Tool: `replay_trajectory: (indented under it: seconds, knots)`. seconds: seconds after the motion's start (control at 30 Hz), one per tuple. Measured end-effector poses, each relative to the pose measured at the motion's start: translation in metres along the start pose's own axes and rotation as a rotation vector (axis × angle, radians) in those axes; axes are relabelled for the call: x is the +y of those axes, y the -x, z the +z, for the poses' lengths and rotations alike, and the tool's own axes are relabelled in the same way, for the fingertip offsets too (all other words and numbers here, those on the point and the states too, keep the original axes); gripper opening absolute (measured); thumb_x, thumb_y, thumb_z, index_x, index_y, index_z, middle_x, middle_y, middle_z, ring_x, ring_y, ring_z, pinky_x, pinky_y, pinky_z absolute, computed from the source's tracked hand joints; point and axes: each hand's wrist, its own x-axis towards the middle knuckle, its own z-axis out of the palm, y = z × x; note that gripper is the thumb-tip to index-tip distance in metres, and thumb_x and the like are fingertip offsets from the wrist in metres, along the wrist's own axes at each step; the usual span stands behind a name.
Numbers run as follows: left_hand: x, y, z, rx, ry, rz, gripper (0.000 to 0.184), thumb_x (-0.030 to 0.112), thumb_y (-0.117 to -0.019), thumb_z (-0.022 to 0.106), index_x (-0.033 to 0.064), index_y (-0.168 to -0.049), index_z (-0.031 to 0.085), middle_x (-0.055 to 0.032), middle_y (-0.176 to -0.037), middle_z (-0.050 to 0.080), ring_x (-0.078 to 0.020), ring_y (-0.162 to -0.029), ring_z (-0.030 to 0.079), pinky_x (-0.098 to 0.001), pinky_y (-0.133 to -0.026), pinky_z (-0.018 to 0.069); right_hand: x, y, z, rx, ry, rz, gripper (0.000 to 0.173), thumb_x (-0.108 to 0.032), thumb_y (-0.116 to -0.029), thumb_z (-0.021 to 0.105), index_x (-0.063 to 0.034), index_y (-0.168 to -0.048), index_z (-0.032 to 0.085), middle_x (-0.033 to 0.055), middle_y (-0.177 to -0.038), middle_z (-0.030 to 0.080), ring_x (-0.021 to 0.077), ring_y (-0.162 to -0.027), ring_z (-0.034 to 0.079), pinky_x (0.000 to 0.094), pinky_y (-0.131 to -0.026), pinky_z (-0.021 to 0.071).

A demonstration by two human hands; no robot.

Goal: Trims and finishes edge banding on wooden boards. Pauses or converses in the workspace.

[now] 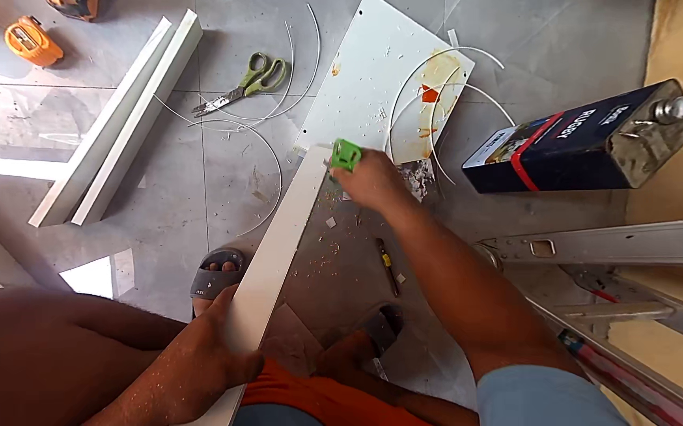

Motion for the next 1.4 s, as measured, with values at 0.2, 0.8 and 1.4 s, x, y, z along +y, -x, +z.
replay_trajectory:
  seconds: [0.2, 0.8, 1.4]
  knots:
    - [0.002, 0.000, 0.003, 0.028, -0.006, -0.006, 0.104, 0.029, -0.0629, 0.088, 0.0218, -0.153, 0.037, -0.0013, -0.115, 0.067, -0.0098, -0.097, 0.070, -0.0330, -0.083, 0.0608, -0.019, 0.061, 0.031, -0.004, -0.008, -0.290, 0.016, -0.013, -0.0959, 0.068, -0.0020, -0.105, 0.074, 0.0169, -0.092, 0.070, 0.0311, -0.083, 0.070, 0.0515, -0.074, 0.0583]
    - [0.002, -0.002, 0.009, 0.047, 0.000, 0.025, 0.101, 0.034, -0.0632, 0.087, 0.0235, -0.151, 0.039, -0.0012, -0.116, 0.067, -0.0101, -0.099, 0.070, -0.0337, -0.083, 0.0606, 0.032, -0.063, -0.006, 0.040, -0.035, 0.138, 0.041, -0.033, -0.0960, 0.070, 0.0030, -0.115, 0.068, 0.0248, -0.111, 0.068, 0.0395, -0.109, 0.066, 0.0631, -0.093, 0.0498]
    - [0.014, 0.004, 0.021, 0.072, -0.035, 0.007, 0.099, 0.030, -0.0677, 0.087, 0.0221, -0.153, 0.037, -0.0025, -0.117, 0.066, -0.0107, -0.100, 0.069, -0.0345, -0.085, 0.0593, -0.022, 0.101, 0.037, -0.056, -0.100, -0.211, 0.018, -0.017, -0.0989, 0.065, -0.0025, -0.106, 0.072, 0.0158, -0.092, 0.069, 0.0293, -0.081, 0.068, 0.0500, -0.072, 0.0579]
